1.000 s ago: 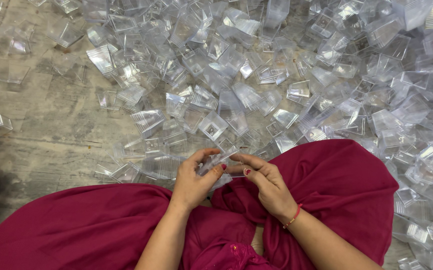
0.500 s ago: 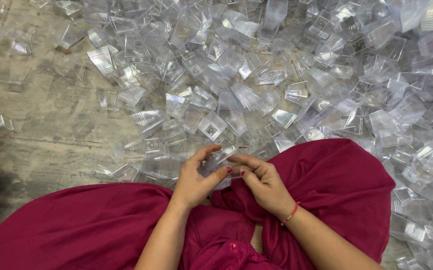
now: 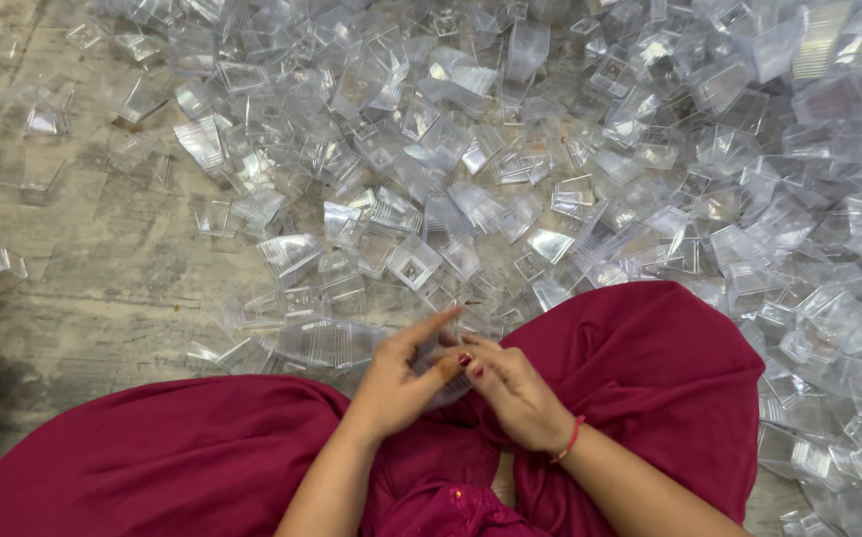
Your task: The person sits on the floor among a large spread of small clear plastic cups, picks up cups one at a time, and nests them together into stacks, placing finished stacks aside near a cardboard box while other workers do the same nearby.
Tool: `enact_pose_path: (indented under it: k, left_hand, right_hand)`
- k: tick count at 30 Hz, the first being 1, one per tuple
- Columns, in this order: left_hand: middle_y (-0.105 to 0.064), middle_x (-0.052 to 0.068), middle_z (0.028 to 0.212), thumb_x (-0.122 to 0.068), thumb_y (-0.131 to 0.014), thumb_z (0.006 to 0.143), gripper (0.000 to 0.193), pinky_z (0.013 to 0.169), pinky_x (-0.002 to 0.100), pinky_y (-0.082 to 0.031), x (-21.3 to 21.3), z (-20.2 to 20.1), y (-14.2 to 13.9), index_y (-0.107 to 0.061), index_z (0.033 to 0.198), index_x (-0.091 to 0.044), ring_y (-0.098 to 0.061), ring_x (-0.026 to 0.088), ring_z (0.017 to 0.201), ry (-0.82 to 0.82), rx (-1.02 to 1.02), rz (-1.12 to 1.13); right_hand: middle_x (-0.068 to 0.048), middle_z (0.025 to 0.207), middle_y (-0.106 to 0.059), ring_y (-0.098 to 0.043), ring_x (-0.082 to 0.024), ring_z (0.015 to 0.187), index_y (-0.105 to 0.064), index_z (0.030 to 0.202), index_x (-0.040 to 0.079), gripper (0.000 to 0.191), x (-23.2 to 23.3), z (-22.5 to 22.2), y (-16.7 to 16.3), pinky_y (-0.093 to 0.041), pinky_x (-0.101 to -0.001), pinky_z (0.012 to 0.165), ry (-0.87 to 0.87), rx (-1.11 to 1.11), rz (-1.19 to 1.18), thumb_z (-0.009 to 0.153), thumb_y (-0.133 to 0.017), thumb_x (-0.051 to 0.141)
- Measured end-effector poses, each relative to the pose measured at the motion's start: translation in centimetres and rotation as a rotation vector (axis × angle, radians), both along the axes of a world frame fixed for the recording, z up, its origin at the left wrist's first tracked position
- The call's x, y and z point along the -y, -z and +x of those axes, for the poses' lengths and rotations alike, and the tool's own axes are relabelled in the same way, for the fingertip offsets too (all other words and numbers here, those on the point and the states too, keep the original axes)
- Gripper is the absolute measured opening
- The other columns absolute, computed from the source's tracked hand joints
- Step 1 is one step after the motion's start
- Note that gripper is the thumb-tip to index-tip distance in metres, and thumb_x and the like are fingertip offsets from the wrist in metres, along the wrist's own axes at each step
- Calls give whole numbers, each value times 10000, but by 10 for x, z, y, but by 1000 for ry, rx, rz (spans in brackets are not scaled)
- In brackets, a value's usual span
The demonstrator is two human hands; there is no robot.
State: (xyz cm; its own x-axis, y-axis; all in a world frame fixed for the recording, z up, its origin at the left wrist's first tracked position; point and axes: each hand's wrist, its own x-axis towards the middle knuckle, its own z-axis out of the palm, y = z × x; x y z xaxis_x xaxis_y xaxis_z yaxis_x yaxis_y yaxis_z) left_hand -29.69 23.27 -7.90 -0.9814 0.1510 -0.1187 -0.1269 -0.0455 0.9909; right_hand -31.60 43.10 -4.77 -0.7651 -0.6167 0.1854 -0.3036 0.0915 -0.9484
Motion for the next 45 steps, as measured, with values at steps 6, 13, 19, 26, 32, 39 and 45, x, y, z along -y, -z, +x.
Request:
enact_pose_path:
  k: [6,13,19,26,32,39,45]
  left_hand:
    - [-731,76,1107,-191,-616,972,291,936,304,-513,3,-9,22,-712,1182,-14,-679,175,1044,-338,51,97]
    - [-688,90,1109,-158,-544,979,307,899,290,-508,21,-15,29,-607,1245,-19,-658,160,1015,-659,134,282]
    - [-705,104,1071,-140,-572,973,301,867,281,-508,21,-21,33,-624,1234,0,-651,151,975,-614,151,286]
    - [-710,75,1041,-178,-676,932,276,824,274,-494,16,-18,38,-704,1159,-22,-635,130,948,-478,194,80]
    - [-766,85,1011,-220,-706,905,349,835,268,-541,13,-15,37,-725,1201,-36,-688,128,918,-304,153,-58]
    - [-750,93,1044,-245,-805,809,490,830,309,-565,6,-6,10,-724,1256,-61,-703,161,934,-14,118,-84]
    - [-780,93,1102,-291,-874,732,578,899,315,-568,10,-2,-14,-724,1234,-48,-747,180,1014,-42,-124,-321]
  right_hand:
    - [-71,1055,-827,-808,-198,1032,-735,1160,67,325,9,-55,-4,-617,-349,929,456,117,231,977,-615,306]
    - [-107,1168,-731,-550,-323,1308,-695,1209,73,436,56,-89,40,-330,-582,1124,303,-537,558,892,-735,370]
    - [-80,1060,-765,-422,-363,1410,-732,1165,99,343,47,-104,79,-213,-653,1135,365,-341,701,902,-673,311]
    - [-86,1023,-738,-692,-146,960,-713,1115,-22,225,14,-120,105,-524,-268,837,566,251,88,992,-637,151]
    - [-63,982,-710,-599,-129,885,-719,1148,-59,233,-18,-72,58,-484,-267,789,564,433,-98,1032,-618,117]
    - [-90,1054,-771,-709,-141,1005,-659,1165,-41,216,-25,6,8,-566,-287,919,392,489,-109,1018,-546,71]
    - [-89,1128,-757,-708,-117,1010,-652,1234,-25,276,-15,3,7,-576,-276,887,165,443,-15,971,-598,41]
